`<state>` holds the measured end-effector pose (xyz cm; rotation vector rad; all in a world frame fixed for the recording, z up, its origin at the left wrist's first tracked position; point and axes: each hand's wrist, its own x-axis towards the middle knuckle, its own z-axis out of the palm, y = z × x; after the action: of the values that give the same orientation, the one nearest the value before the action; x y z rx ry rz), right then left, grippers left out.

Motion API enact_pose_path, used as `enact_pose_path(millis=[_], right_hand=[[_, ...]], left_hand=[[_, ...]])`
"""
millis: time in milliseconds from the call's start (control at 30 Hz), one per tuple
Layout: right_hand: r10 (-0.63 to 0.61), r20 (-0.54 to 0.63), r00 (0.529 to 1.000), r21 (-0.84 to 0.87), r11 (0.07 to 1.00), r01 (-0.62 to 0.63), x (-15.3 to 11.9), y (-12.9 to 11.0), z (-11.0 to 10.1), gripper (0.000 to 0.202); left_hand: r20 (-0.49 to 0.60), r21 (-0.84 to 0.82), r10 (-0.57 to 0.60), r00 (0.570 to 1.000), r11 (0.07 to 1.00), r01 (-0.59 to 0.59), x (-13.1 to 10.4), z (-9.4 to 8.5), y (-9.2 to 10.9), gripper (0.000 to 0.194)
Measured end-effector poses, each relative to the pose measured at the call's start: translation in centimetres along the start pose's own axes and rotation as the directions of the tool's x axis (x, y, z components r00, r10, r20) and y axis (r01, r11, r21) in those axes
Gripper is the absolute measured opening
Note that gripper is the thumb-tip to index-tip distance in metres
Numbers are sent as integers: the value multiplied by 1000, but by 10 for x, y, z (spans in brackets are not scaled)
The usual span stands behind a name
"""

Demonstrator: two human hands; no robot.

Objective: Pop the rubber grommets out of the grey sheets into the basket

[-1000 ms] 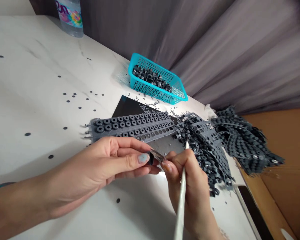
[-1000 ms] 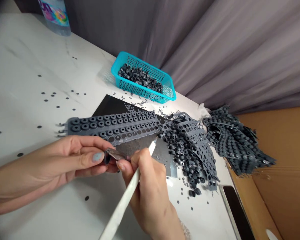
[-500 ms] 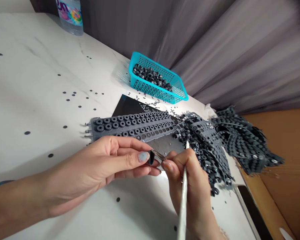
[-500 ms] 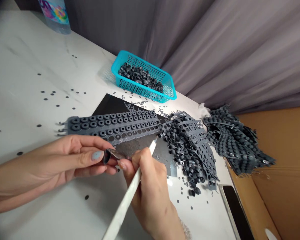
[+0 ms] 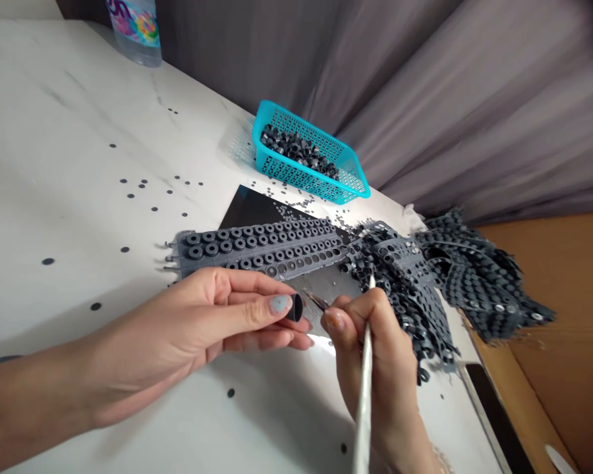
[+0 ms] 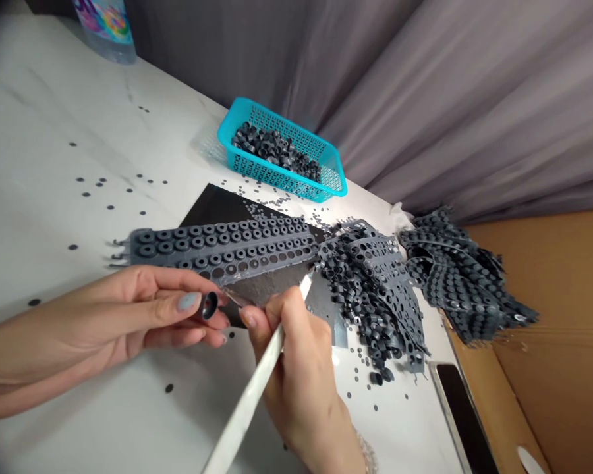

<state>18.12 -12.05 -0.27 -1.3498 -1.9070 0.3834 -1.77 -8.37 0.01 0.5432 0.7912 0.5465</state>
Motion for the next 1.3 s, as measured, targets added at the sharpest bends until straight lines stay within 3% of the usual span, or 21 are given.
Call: enact_pose_path(millis=[400,933,1300], right_hand=[[31,62,998,70,997,-35,-2,0,2,27],[-7,46,999,30,1000,6,-1,-3,3,26],[79,3,997,19,997,-79,-1,0,-1,27]], left_hand=[[-3,-21,-21,1000,1000,21,0,1,1,27],[7,-67,18,1000,998,-18,0,-1,-2,25],[33,-72,25,999,997,-23,3,-3,-7,24]])
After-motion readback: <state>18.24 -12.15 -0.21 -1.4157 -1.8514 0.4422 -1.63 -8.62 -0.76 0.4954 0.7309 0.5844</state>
